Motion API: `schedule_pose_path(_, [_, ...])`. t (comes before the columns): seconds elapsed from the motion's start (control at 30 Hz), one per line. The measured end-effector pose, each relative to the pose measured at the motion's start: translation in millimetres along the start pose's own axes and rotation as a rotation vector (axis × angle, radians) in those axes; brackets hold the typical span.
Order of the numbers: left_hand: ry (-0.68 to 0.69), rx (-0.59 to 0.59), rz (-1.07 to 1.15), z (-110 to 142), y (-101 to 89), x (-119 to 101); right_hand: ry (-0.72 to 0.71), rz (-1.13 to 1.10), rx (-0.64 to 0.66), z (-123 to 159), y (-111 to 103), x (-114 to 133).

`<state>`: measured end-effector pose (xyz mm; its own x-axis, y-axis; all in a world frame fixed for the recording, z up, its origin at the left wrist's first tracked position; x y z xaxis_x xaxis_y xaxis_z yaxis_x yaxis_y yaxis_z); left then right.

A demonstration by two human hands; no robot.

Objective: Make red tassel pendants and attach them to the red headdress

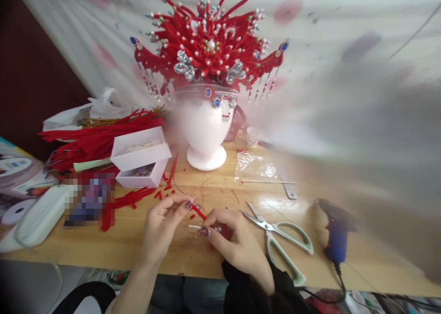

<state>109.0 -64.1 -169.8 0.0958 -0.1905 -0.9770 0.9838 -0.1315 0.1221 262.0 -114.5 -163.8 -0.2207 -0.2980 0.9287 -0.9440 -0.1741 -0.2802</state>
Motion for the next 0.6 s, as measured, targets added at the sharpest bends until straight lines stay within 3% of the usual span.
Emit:
schedule_pose_path(0.3, [-0.130, -0.100, 0.057, -4.5, 1.8, 21.4, -0.056, 0.105, -0.035, 7.5, -7.5, 4.8])
schedule_pose_path(0.47, [-0.146, -0.101, 0.059, -9.0, -4.8, 20.5, -0.084, 0.118, -0.071, 13.9, -15.0, 1.2])
schedule_pose_path(0.6, [-0.132, -0.102, -0.101, -7.9, -8.0, 13.2, -0.128, 0.152, -0.109, 17.8, -18.9, 2.6])
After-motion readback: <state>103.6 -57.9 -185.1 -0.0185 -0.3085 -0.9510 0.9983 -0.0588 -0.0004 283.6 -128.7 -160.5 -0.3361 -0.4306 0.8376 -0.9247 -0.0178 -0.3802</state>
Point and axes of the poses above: each hand's wrist, its own z-axis away from the middle knuckle, its own y-axis out of the palm, x = y × z, the point moved 5 cm from there along -z, towards the middle knuckle, and after that the axes turned 15 degrees about -y, right-handed, at the moved point
